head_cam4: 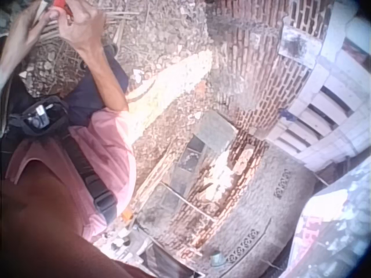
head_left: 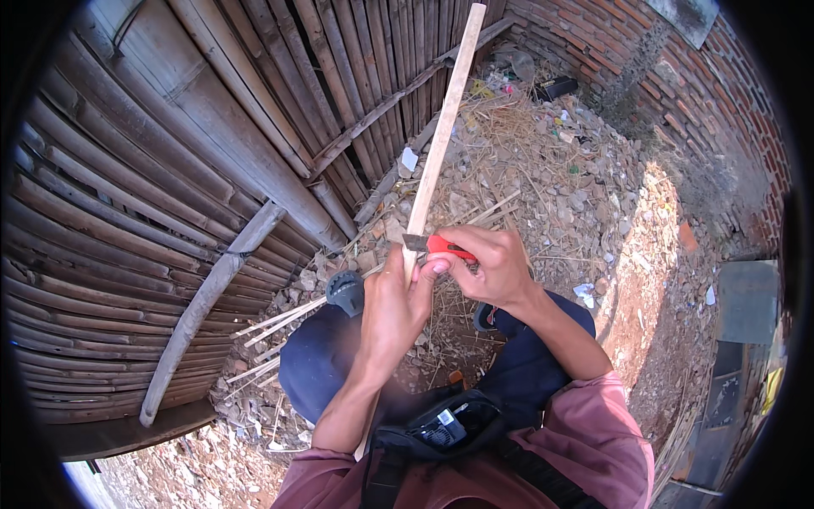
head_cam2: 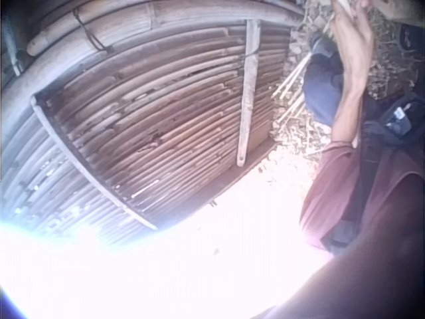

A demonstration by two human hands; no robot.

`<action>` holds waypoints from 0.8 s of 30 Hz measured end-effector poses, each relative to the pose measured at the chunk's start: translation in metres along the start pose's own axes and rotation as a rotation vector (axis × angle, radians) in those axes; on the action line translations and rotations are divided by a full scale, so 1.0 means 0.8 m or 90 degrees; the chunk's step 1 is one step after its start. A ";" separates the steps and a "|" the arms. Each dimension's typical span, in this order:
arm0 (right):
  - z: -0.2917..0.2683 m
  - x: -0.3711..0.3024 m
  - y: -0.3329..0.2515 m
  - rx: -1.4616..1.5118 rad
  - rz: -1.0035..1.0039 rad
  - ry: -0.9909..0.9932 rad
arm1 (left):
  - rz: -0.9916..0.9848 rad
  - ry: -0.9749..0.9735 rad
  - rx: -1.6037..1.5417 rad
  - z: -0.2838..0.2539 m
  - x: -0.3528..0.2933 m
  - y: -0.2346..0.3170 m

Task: The person uses a small red knife to shave and smooth the surface of thin bamboo sticks, removing small slivers and shaping the ends.

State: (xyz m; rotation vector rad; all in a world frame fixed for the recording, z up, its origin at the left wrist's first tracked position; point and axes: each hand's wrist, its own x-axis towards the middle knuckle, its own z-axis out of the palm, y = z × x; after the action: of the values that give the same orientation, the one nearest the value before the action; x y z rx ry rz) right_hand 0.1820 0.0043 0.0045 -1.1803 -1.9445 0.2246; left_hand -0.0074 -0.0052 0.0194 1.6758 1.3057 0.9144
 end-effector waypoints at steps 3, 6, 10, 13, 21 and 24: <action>0.008 -0.001 -0.003 0.010 0.019 0.044 | -0.008 0.010 0.020 0.001 0.001 -0.002; 0.016 -0.002 -0.002 0.010 0.029 0.098 | 0.008 0.018 0.001 0.003 0.004 -0.004; 0.005 0.005 0.010 0.053 0.009 0.006 | 0.022 -0.005 -0.043 0.004 0.005 -0.005; -0.003 0.005 0.012 0.060 0.003 -0.039 | 0.040 -0.020 -0.051 0.003 0.003 -0.007; -0.008 0.005 0.011 0.045 0.032 -0.075 | 0.061 -0.020 -0.075 0.010 0.004 -0.016; -0.009 0.006 0.007 0.032 0.026 -0.058 | -0.014 -0.035 -0.042 0.011 0.004 -0.015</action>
State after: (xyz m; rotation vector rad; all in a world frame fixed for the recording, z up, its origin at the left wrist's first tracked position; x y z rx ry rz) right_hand 0.1901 0.0095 0.0088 -1.1964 -1.9829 0.3515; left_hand -0.0035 -0.0021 0.0048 1.6212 1.2426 0.8833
